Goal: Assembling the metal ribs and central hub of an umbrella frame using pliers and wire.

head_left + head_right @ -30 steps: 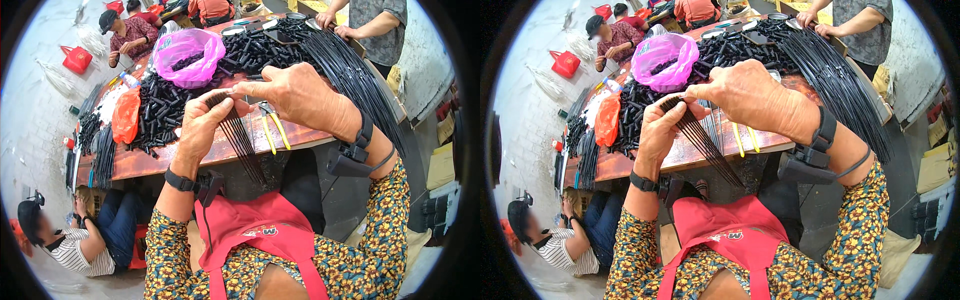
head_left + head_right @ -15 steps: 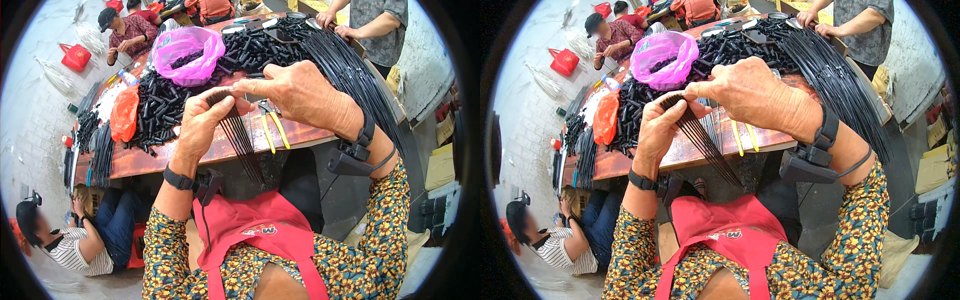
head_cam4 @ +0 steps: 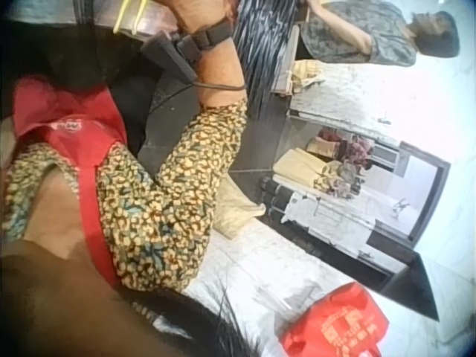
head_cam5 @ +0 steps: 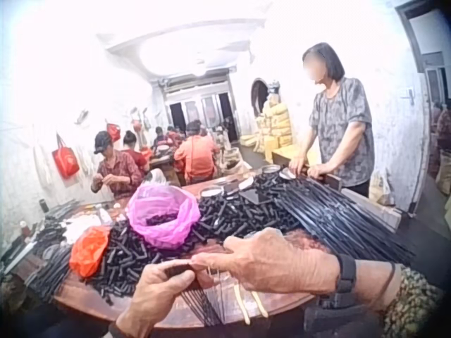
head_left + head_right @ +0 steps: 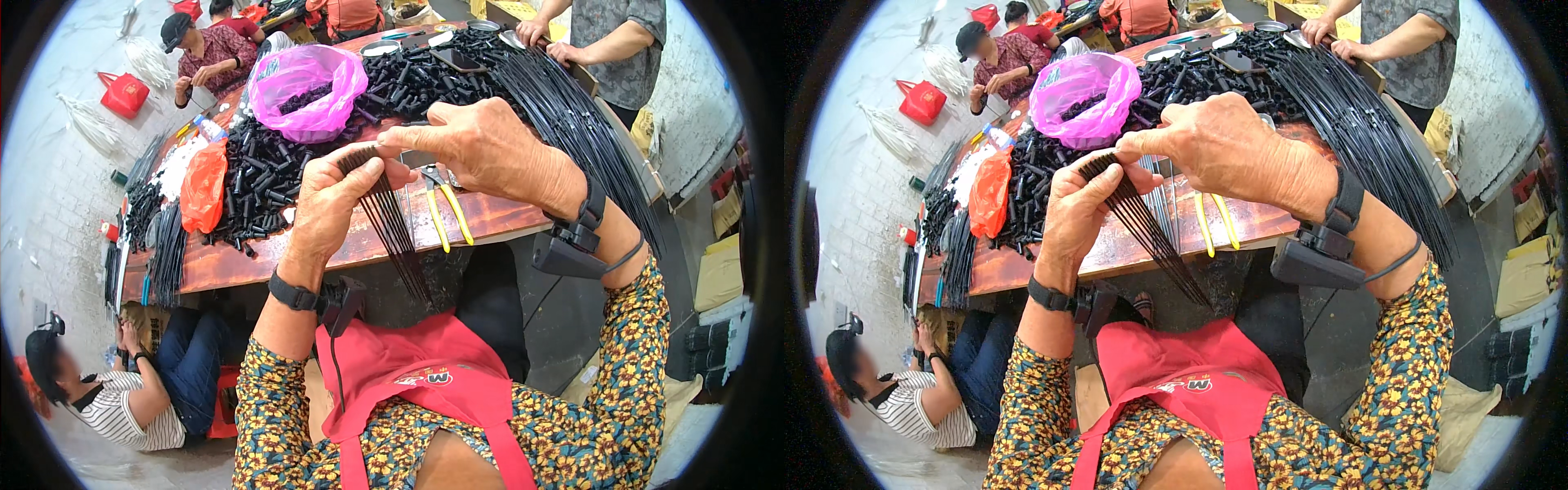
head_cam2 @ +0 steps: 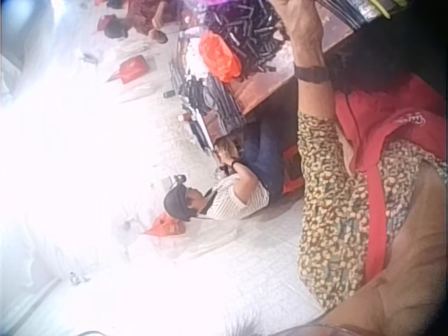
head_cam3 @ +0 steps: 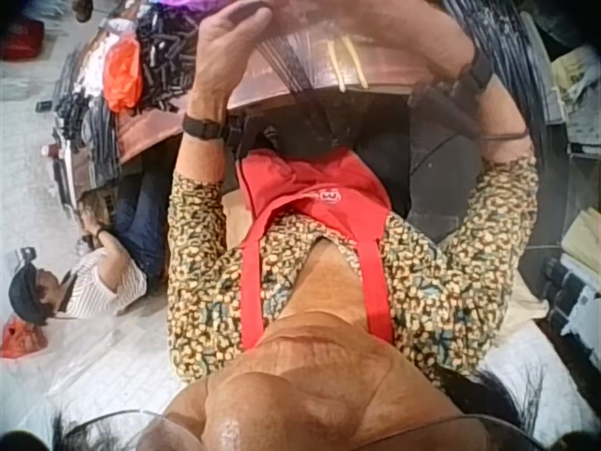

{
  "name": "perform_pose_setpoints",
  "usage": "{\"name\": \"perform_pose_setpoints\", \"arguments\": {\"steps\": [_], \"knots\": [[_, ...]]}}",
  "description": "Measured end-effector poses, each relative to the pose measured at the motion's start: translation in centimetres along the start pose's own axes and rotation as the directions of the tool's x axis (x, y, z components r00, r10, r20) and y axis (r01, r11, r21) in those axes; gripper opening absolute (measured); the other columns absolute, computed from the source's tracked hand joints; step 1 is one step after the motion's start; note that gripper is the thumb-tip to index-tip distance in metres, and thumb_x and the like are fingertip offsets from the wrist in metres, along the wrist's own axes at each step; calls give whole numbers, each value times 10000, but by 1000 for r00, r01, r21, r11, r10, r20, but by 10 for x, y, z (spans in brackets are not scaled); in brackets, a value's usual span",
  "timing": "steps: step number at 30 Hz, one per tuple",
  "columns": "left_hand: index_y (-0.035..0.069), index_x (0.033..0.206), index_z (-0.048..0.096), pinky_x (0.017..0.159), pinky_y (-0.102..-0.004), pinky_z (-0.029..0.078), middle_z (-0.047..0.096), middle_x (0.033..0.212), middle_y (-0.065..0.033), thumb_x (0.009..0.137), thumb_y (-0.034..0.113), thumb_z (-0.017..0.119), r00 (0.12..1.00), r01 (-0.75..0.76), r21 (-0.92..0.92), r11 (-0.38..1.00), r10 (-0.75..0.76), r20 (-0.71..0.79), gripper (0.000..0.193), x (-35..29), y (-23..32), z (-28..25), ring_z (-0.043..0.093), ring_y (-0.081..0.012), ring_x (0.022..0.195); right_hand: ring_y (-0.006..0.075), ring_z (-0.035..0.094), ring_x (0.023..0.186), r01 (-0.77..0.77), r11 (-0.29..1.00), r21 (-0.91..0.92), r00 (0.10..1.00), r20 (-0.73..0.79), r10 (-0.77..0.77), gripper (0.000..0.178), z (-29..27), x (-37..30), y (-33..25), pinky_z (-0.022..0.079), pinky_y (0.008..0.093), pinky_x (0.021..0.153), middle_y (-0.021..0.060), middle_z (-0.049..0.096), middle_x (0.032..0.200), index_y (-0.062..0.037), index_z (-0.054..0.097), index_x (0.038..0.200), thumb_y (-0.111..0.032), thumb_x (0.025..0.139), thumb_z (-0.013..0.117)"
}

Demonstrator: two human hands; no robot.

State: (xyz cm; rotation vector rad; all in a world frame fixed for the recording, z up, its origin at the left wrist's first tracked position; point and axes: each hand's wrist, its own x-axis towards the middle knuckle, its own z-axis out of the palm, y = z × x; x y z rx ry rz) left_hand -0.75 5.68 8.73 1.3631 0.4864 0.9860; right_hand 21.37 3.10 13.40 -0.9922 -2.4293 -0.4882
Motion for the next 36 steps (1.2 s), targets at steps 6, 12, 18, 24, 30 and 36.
{"name": "perform_pose_setpoints", "arguments": {"steps": [6,12,18,24,30,36], "knots": [[-50,1165,566,870,-399,557,669,1000,-159,956,109,539,1000,-26,53,998,26,12,264,2,-2,0,678,-304,950,290,644,675,35,999,-12,999,8,-35,402,-4,3,2,518,397,545,101,594,778,-305,599,1180,-106,832,575],[-52,1168,577,861,-374,554,680,976,-165,959,118,538,997,-64,153,986,58,45,272,3,0,3,679,-278,941,319,633,734,-26,972,236,999,30,19,265,-4,7,14,497,436,627,125,599,765,-244,685,1044,-121,837,575],[-14,1176,619,845,-289,516,707,957,-111,957,132,560,996,-51,162,985,39,75,270,3,-1,1,659,-147,908,234,652,750,-79,763,642,995,95,23,165,-2,16,26,497,319,667,107,683,793,-45,718,972,-34,823,648],[-27,1167,625,836,-276,510,707,945,-95,951,136,570,995,-52,237,970,32,91,276,4,1,3,646,-127,893,238,644,747,14,804,594,990,105,-95,162,-7,25,32,488,323,658,109,703,833,-41,722,961,-26,815,653],[-38,1165,625,844,-274,503,709,940,-86,945,125,572,991,-90,288,953,58,117,279,6,-2,-2,635,-114,900,164,649,753,-196,714,672,955,297,-18,180,-16,30,25,488,292,665,113,708,834,-7,718,953,20,803,623],[-43,1151,633,833,-257,499,706,938,-75,941,133,599,988,-102,318,943,59,143,276,8,-3,-5,626,-104,906,163,637,723,-114,739,664,966,249,-75,173,-9,33,32,471,292,633,108,692,790,-2,716,945,17,796,631]]}}
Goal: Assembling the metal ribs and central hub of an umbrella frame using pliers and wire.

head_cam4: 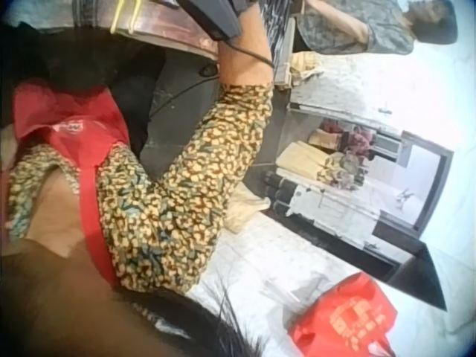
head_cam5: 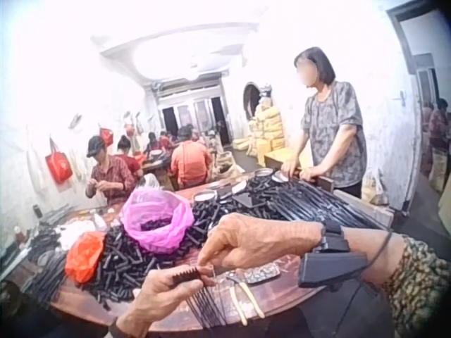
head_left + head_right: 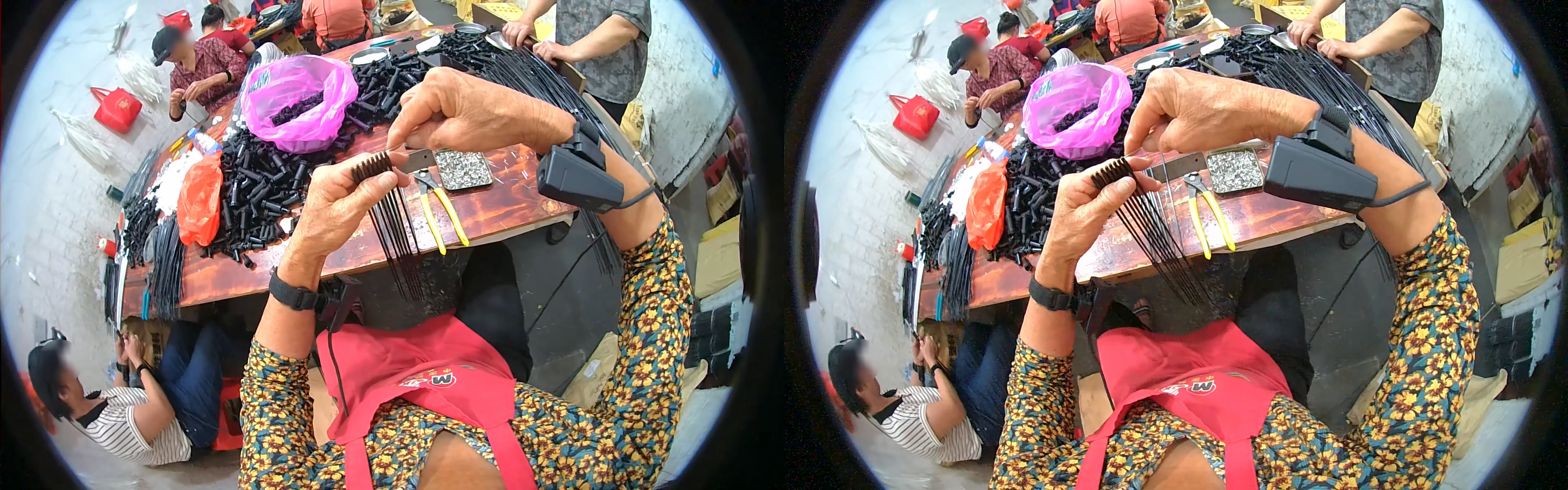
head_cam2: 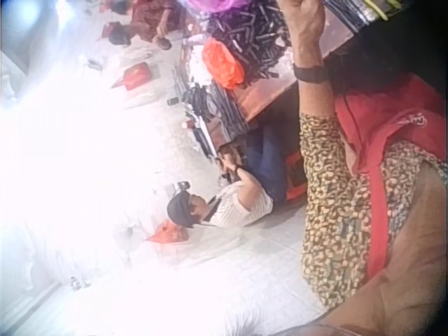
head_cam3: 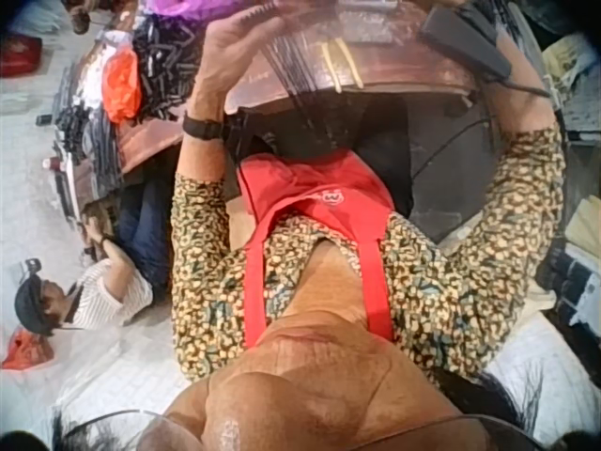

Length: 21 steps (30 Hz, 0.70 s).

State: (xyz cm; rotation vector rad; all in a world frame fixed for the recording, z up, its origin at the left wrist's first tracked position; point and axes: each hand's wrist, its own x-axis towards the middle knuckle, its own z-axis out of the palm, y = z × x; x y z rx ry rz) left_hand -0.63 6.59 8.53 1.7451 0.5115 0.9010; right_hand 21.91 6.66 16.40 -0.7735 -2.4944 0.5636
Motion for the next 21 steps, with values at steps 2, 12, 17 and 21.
{"name": "perform_pose_setpoints", "arguments": {"steps": [2,12,17,21], "knots": [[-36,1145,640,823,-251,499,703,935,-63,938,143,613,1000,-28,37,999,28,11,275,1,-2,-1,625,-101,905,170,633,711,-8,1000,1,1000,19,8,171,0,2,-1,467,300,624,105,684,775,-5,717,943,15,795,634],[-17,1176,626,783,-257,521,709,963,-113,969,224,561,998,-51,132,990,44,54,324,3,-9,-9,652,-120,849,178,601,620,8,989,-146,996,-82,-20,198,6,0,-9,460,315,582,91,627,676,10,681,941,27,757,609],[-13,1076,679,803,-257,509,706,914,-44,932,118,601,1000,10,83,996,-12,16,209,2,-4,-2,629,-98,860,261,665,682,-58,997,-49,961,-272,43,292,26,3,-15,520,368,628,184,650,731,23,625,1007,-19,721,588],[-18,1068,671,845,-284,511,704,944,-69,931,79,580,1000,8,26,1000,-8,26,191,1,-1,0,640,-125,894,219,619,603,16,983,-182,928,-362,-82,319,37,2,-20,502,335,609,91,614,653,0,590,1063,20,747,558]]}}
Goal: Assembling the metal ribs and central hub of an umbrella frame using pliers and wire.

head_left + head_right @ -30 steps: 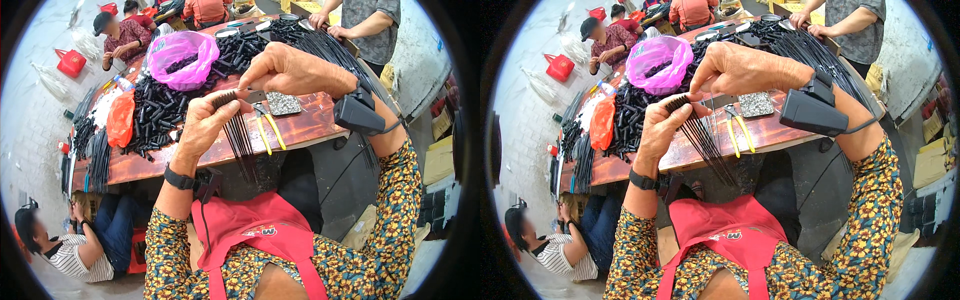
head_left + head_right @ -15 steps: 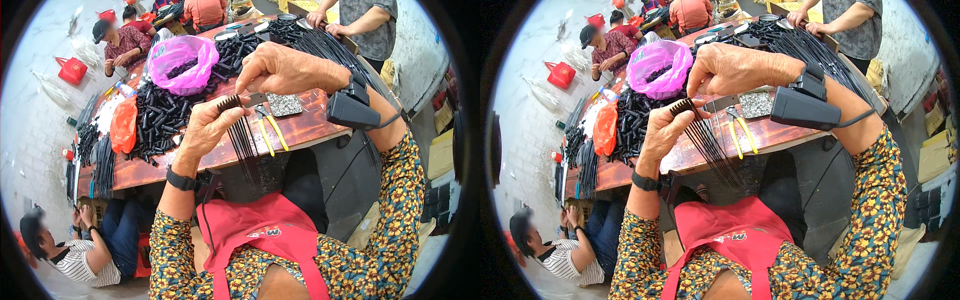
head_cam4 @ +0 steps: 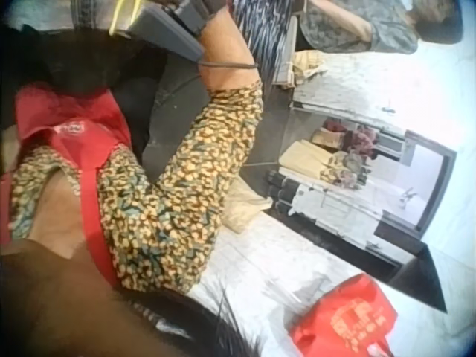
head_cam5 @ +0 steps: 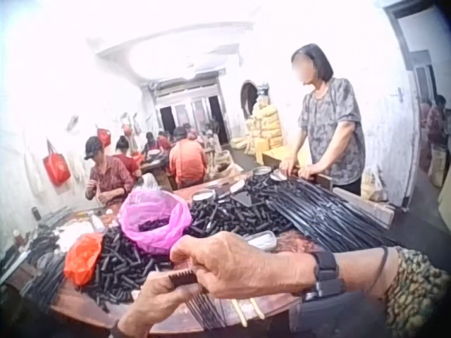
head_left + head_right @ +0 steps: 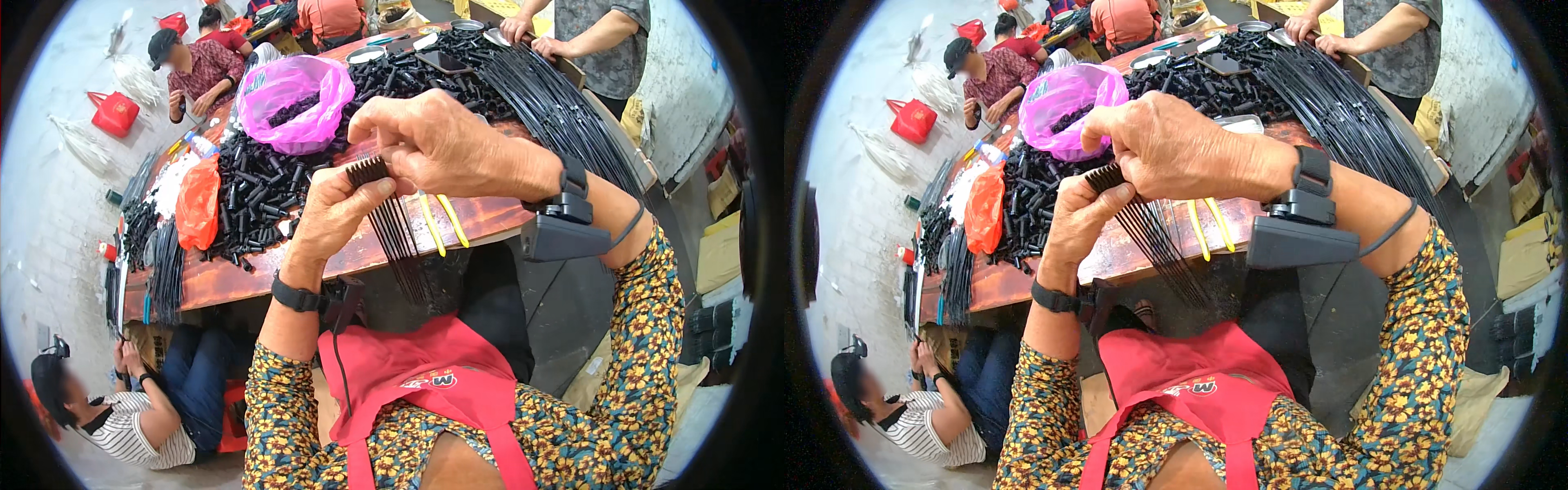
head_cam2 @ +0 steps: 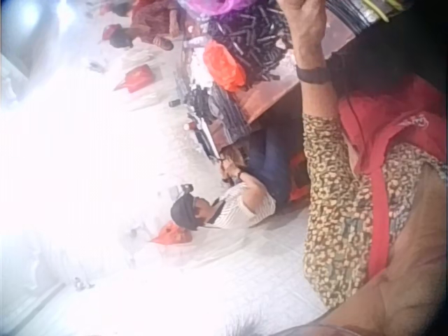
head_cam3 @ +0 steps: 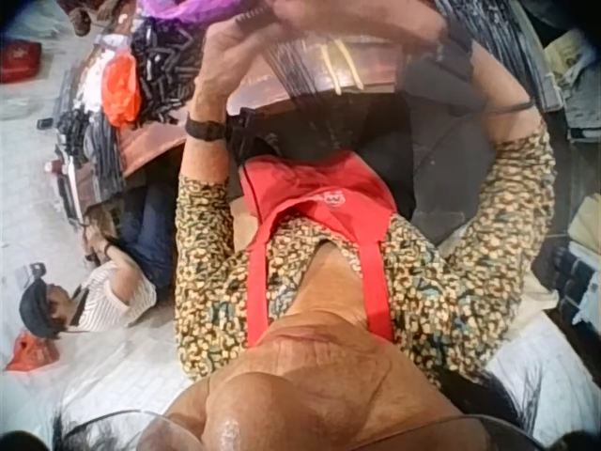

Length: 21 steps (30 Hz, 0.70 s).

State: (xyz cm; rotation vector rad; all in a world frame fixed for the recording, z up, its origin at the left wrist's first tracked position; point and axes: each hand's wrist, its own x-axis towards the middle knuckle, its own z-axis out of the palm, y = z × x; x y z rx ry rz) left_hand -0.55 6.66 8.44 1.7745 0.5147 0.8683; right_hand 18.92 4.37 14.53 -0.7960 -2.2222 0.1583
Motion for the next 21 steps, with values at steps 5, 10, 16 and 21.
{"name": "perform_pose_setpoints", "arguments": {"steps": [5,10,16,21], "knots": [[-26,1098,645,856,-311,523,698,939,-109,943,87,566,999,7,-242,970,-15,-30,208,-4,-5,-1,662,-178,913,119,607,643,-242,954,175,965,146,218,279,-21,-13,18,460,271,557,58,634,723,14,631,1013,-107,775,713],[-22,1099,620,844,-355,539,691,919,-133,943,108,568,1000,-7,-334,943,2,-14,210,2,-9,-1,674,-241,915,187,611,689,-371,922,112,785,568,247,418,9,-52,50,480,329,621,95,644,741,21,668,988,-313,758,767],[-37,1016,645,897,-359,517,687,978,-158,909,38,581,1000,-20,-363,932,10,-29,146,6,-1,5,661,-236,951,260,662,758,-329,865,378,915,355,193,542,93,-52,39,501,387,656,153,641,704,29,631,947,-439,710,768],[-30,1389,401,1006,-384,436,560,1270,-202,796,235,739,996,63,-367,928,-33,86,733,1,-4,-11,541,-243,1186,289,647,702,-413,802,431,863,466,195,309,103,-37,39,495,387,650,155,642,699,19,642,767,-260,712,763]]}}
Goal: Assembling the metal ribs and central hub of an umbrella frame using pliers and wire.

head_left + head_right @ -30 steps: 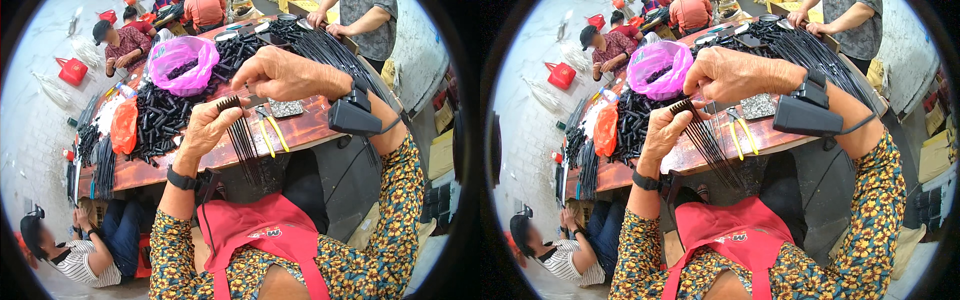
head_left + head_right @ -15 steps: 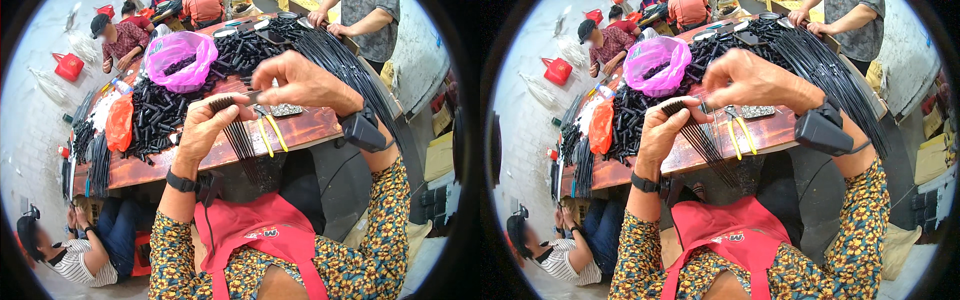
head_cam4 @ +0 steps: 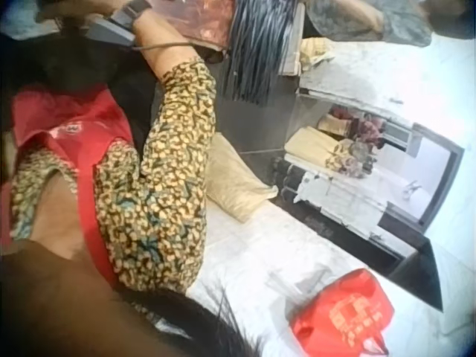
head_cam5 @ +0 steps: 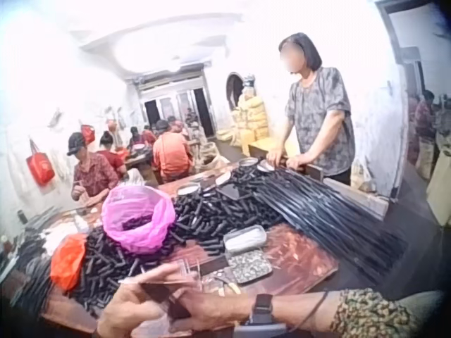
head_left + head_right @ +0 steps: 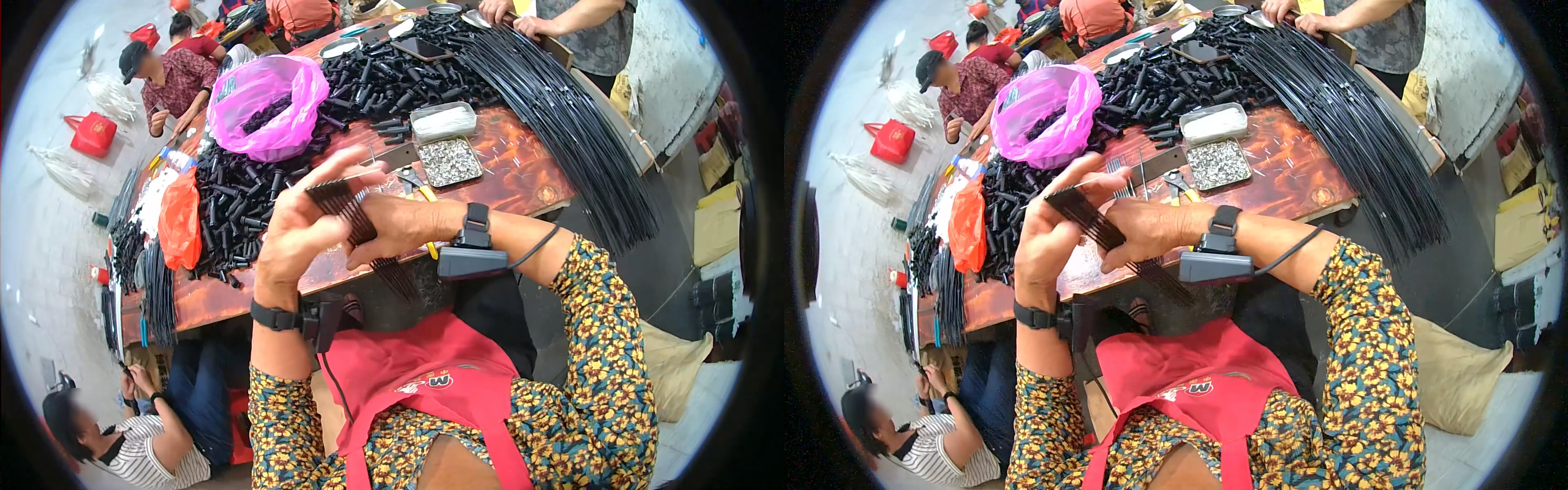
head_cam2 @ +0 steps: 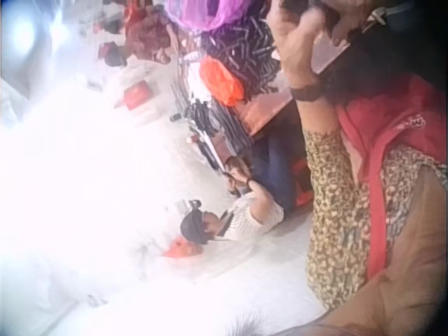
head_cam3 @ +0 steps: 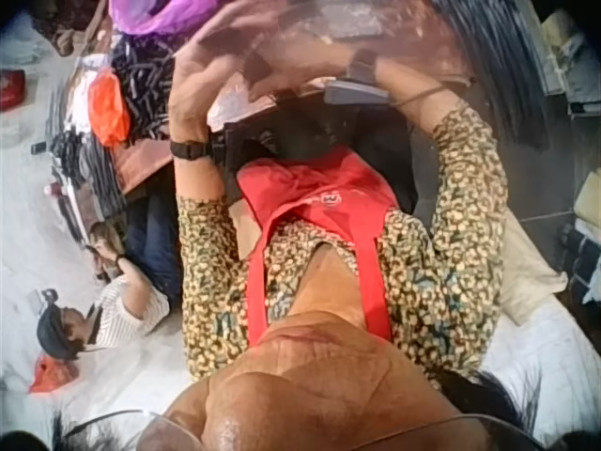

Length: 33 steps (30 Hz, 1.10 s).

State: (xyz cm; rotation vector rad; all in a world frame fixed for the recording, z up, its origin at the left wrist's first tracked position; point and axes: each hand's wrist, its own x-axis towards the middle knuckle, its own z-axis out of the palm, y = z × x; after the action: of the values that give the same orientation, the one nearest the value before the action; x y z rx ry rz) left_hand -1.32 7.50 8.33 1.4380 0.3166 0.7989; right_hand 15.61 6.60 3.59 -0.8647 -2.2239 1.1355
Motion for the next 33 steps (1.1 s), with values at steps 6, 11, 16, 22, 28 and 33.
{"name": "perform_pose_setpoints", "arguments": {"steps": [6,11,16,22,28,33], "knots": [[-33,1459,249,1149,-405,265,442,1398,-203,893,178,621,901,5,46,999,15,-433,709,-23,-67,-42,397,-290,1341,239,634,629,284,955,-85,959,12,-284,210,1,6,14,490,357,600,110,637,664,-24,651,804,-220,785,726],[30,1454,325,1144,-429,251,339,1460,-193,834,302,623,981,44,872,488,142,-129,739,-13,-124,-50,278,-335,1394,320,639,677,392,891,-228,912,-29,-409,233,6,-2,10,497,408,624,130,645,723,-28,637,908,-216,793,712],[39,1449,331,1161,-416,206,195,1537,-213,890,246,556,993,23,929,370,99,-64,638,-9,-130,-17,139,-354,1448,329,641,720,536,707,-462,784,-38,-620,234,30,-9,5,520,421,594,162,628,787,-5,611,888,-180,744,669],[-3,1382,385,1128,-505,225,264,1479,-276,886,155,572,985,17,991,131,165,-38,554,0,-146,-20,222,-442,1394,171,598,589,585,532,-612,753,164,-638,145,71,-33,1,499,311,486,48,492,682,-51,522,661,-163,703,605],[-1,1410,356,1135,-526,180,272,1491,-250,917,288,525,984,89,996,18,155,-91,596,-2,-148,-22,215,-410,1408,206,606,638,564,566,-601,795,207,-571,218,59,-31,-6,505,347,506,76,528,755,-28,561,710,-212,682,674],[2,1437,325,1140,-524,159,258,1511,-230,921,397,510,991,65,996,-63,117,-58,675,1,-149,-24,195,-385,1423,372,612,986,331,858,-392,909,377,-178,685,-19,-36,2,522,447,778,163,588,1138,-41,580,1181,-441,663,780]]}}
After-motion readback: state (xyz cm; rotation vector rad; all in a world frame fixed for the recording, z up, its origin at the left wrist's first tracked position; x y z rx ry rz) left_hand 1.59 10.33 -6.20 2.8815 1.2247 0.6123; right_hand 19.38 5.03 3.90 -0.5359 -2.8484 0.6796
